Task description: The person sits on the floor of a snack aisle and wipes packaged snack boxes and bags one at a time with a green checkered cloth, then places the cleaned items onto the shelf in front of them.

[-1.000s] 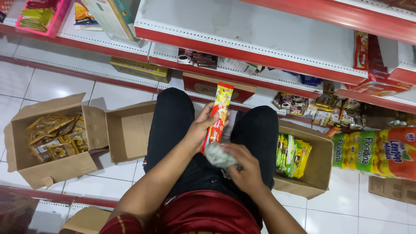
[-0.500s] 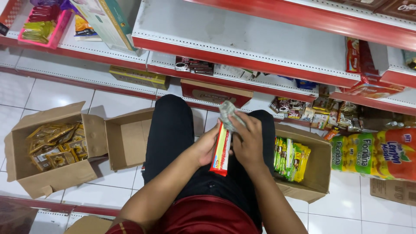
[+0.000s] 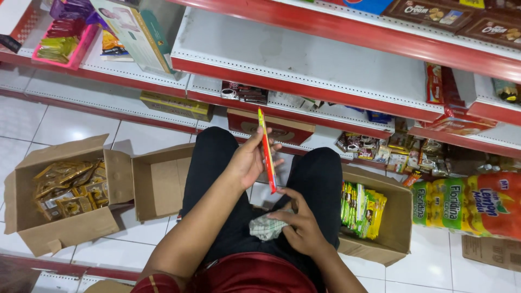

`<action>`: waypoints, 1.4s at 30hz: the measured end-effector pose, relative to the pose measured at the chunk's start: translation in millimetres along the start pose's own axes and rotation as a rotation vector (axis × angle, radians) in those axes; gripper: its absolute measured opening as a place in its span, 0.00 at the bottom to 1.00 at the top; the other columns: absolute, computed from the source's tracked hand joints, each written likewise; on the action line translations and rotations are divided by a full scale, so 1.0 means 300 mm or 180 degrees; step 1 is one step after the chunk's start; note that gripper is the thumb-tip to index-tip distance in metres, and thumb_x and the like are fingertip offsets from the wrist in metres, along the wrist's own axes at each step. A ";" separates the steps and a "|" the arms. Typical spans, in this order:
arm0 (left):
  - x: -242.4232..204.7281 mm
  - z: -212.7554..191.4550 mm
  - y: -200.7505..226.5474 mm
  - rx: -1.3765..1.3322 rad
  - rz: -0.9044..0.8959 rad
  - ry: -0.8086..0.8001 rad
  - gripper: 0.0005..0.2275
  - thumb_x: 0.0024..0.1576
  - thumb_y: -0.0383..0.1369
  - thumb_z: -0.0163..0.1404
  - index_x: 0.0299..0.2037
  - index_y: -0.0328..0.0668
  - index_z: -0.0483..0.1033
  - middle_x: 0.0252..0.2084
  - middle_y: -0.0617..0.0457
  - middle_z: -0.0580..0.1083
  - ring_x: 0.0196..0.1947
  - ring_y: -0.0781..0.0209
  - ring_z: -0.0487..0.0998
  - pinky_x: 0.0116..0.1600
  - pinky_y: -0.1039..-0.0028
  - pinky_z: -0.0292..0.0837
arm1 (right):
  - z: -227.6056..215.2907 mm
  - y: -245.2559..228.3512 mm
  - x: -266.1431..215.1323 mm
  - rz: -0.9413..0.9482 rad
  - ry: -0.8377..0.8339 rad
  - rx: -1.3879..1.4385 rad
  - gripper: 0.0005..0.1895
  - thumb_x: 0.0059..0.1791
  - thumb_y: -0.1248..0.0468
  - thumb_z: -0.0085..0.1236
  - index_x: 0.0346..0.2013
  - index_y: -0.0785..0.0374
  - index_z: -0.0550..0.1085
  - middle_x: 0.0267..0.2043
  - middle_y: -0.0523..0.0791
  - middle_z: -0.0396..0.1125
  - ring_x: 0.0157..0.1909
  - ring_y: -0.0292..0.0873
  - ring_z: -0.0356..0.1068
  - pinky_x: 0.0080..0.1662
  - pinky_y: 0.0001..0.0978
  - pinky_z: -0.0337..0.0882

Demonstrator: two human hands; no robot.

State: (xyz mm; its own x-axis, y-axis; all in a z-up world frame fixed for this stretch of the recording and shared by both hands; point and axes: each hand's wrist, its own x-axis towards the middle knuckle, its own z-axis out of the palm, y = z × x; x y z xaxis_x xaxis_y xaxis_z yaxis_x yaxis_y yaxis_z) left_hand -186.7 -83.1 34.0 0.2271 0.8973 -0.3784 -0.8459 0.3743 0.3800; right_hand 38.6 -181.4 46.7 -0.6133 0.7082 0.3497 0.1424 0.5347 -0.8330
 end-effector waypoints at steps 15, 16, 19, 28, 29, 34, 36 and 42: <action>0.052 0.275 -0.067 0.1793 0.0776 -0.0430 0.23 0.58 0.31 0.57 0.63 0.42 0.66 0.54 0.53 0.76 0.48 0.63 0.78 0.43 0.77 0.74 | -0.212 -0.016 0.066 0.1136 0.0911 0.0743 0.43 0.35 0.77 0.43 0.68 0.67 0.69 0.52 0.48 0.64 0.43 0.37 0.64 0.48 0.22 0.65; 0.069 0.309 -0.077 0.1827 0.0779 -0.0529 0.23 0.58 0.31 0.57 0.63 0.42 0.66 0.54 0.53 0.76 0.48 0.63 0.78 0.43 0.77 0.74 | -0.230 -0.009 0.059 0.1087 0.0987 0.0693 0.43 0.35 0.77 0.43 0.68 0.67 0.69 0.52 0.48 0.64 0.43 0.37 0.64 0.48 0.22 0.65; 0.139 0.387 -0.124 0.2354 0.0465 -0.0563 0.22 0.56 0.34 0.57 0.61 0.46 0.69 0.53 0.58 0.77 0.47 0.67 0.80 0.47 0.77 0.77 | -0.287 0.036 0.037 0.1006 0.1361 0.0840 0.43 0.34 0.76 0.43 0.67 0.68 0.69 0.57 0.47 0.64 0.43 0.37 0.66 0.49 0.22 0.67; 0.597 0.461 -0.365 0.2941 0.0095 -0.1104 0.17 0.57 0.33 0.58 0.56 0.41 0.74 0.43 0.52 0.78 0.42 0.65 0.80 0.46 0.70 0.77 | -0.542 0.218 0.067 0.1222 0.2548 0.2791 0.41 0.34 0.78 0.41 0.64 0.73 0.70 0.55 0.55 0.75 0.50 0.43 0.76 0.52 0.34 0.73; 0.670 0.446 -0.397 0.2974 0.0192 -0.1030 0.18 0.55 0.30 0.61 0.55 0.40 0.74 0.42 0.51 0.79 0.40 0.64 0.81 0.45 0.72 0.77 | -0.563 0.229 0.071 0.1337 0.2500 0.2673 0.41 0.34 0.77 0.40 0.64 0.70 0.70 0.53 0.56 0.75 0.47 0.45 0.76 0.50 0.34 0.74; 0.991 0.431 -0.491 0.2804 0.0300 -0.0788 0.20 0.52 0.27 0.62 0.54 0.39 0.74 0.37 0.50 0.78 0.34 0.61 0.79 0.35 0.73 0.75 | -0.573 0.492 0.025 0.1794 0.2924 0.2229 0.41 0.34 0.78 0.40 0.63 0.65 0.71 0.51 0.51 0.76 0.46 0.44 0.75 0.48 0.31 0.73; 1.076 0.461 -0.482 0.3272 0.0569 -0.0484 0.18 0.52 0.26 0.59 0.54 0.36 0.74 0.38 0.52 0.80 0.35 0.63 0.83 0.31 0.72 0.80 | -0.448 0.884 -0.147 0.2024 0.3761 0.2074 0.35 0.36 0.77 0.45 0.59 0.68 0.73 0.45 0.56 0.76 0.40 0.50 0.73 0.44 0.39 0.72; 1.032 0.664 -0.383 0.4507 0.1083 -0.0058 0.24 0.53 0.28 0.59 0.60 0.40 0.67 0.35 0.41 0.80 0.32 0.48 0.85 0.35 0.63 0.80 | -0.269 1.470 -0.415 0.2028 0.2769 0.0499 0.32 0.39 0.73 0.57 0.60 0.62 0.73 0.46 0.51 0.79 0.49 0.45 0.79 0.55 0.34 0.74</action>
State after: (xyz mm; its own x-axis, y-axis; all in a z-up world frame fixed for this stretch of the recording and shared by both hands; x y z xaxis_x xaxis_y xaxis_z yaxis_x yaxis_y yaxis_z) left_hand 76.9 198.3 41.2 0.1320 0.9866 -0.0956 0.3130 0.0500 0.9484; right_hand 240.6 3.4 -329.4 0.3066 0.9513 -0.0333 0.1007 -0.0672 -0.9926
